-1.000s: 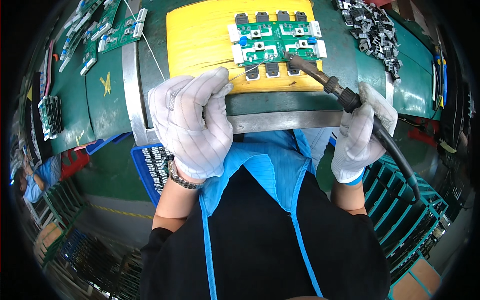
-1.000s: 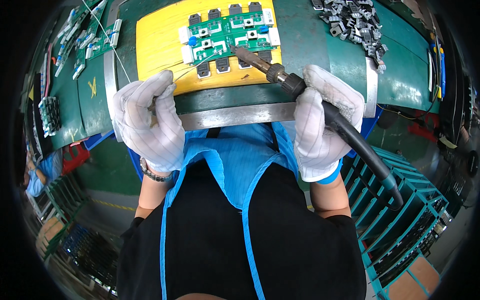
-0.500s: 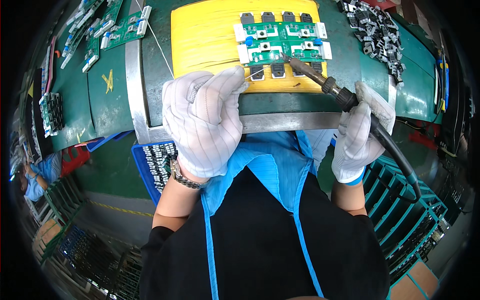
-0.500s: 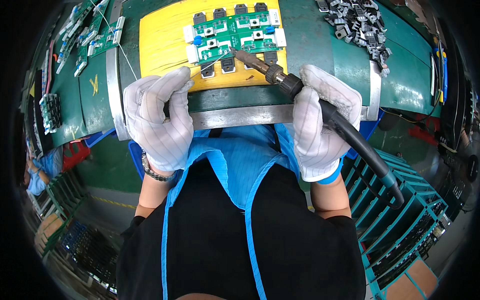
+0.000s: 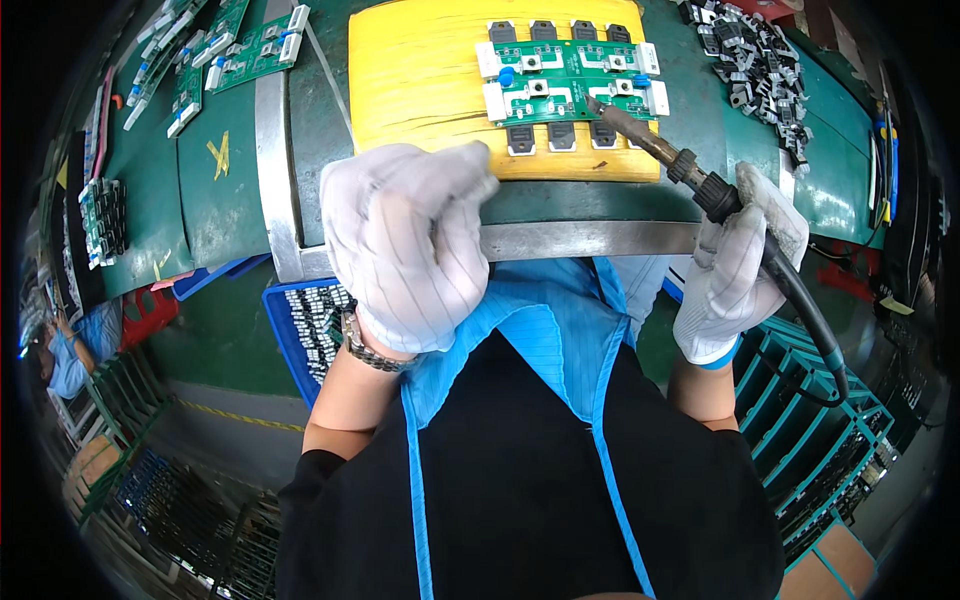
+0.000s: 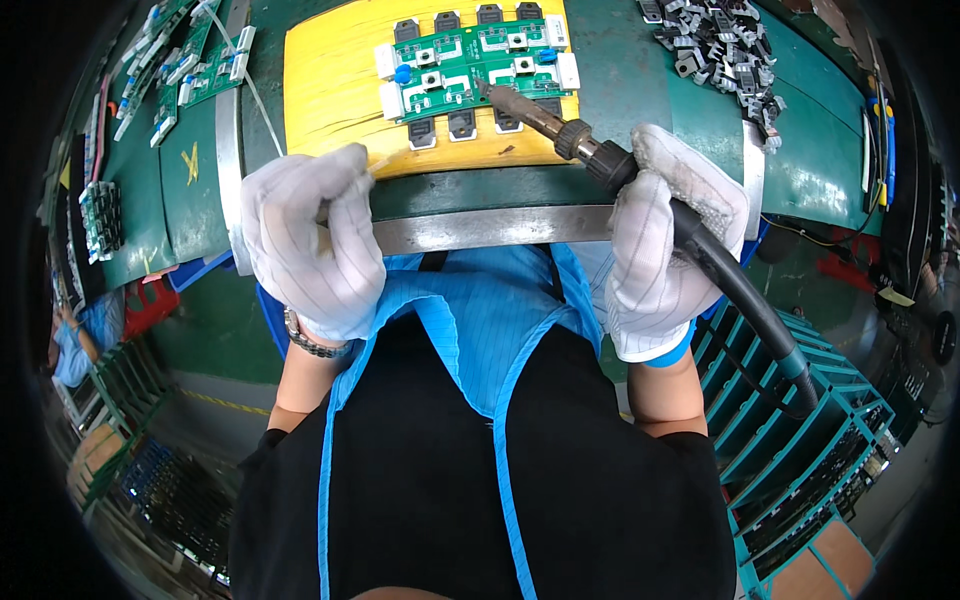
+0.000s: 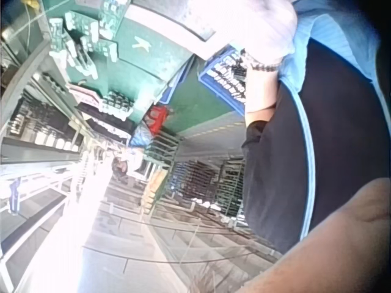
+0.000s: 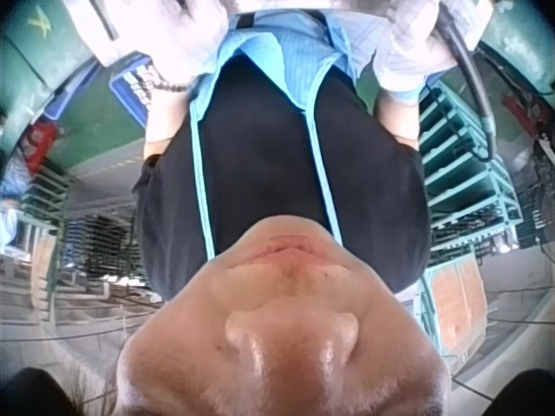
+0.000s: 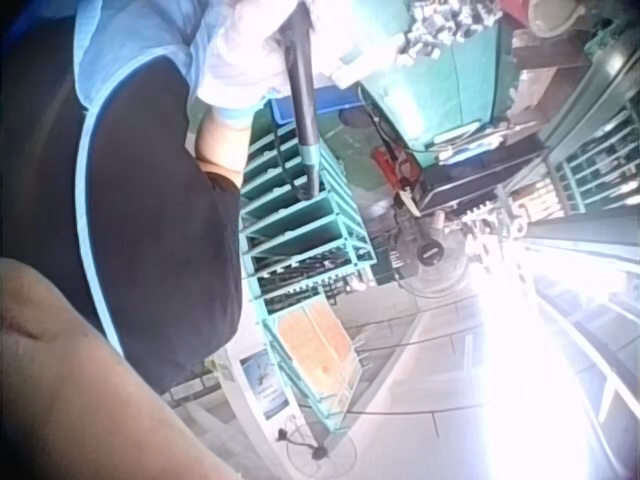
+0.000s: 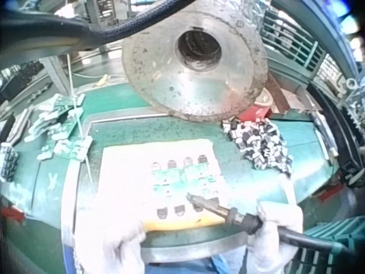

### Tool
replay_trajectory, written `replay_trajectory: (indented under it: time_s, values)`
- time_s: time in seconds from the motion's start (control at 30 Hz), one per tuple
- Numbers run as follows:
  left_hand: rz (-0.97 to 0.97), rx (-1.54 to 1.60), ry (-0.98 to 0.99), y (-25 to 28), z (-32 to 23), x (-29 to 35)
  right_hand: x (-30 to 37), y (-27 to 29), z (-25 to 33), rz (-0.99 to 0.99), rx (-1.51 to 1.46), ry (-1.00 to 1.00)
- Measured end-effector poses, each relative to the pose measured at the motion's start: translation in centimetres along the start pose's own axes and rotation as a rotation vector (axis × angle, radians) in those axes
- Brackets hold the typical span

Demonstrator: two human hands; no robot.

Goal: The person solders electronic components onto a printed circuit board at a workbench. This is done using a soldering iron and solder wire.

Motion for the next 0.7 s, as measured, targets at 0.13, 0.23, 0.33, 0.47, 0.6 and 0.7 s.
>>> replay_trajectory:
  time_s: [0.13, 0.23, 0.33, 0.47, 0.6, 0.7]
  values:
    - [0.227, 0.154, -0.258, -2.3, -2.3, -0.2, 0.1, -0.5, 0.5, 0.023, -0.091, -0.043]
    - [0.299, 0.078, -0.223, -2.9, -2.5, 0.0, 0.2, -0.7, -0.1, 0.02, -0.11, -0.084]
    - [0.318, 0.038, -0.192, -3.2, -2.4, 0.2, 0.1, -0.9, 0.3, 0.031, -0.063, 0.016]
    - [0.327, 0.014, -0.215, -3.2, -2.4, 0.1, 0.3, -1.2, 0.2, 0.055, 0.006, -0.021]
    - [0.306, 0.004, -0.219, -3.2, -2.4, 0.2, 0.3, -1.2, 0.2, 0.063, -0.016, 0.007]
    - [0.319, -0.004, -0.224, -3.2, -2.5, 0.1, 0.4, -1.3, 0.0, 0.058, -0.036, -0.036]
Point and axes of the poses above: each hand's wrist, its own x-axis away from the middle knuckle, its own y-axis out of the back of the hand, z = x × y, the point moved 8 cm from there along -x, towards the middle knuckle, and after that the axes turned 8 degrees about x, right-handed, at the moved point
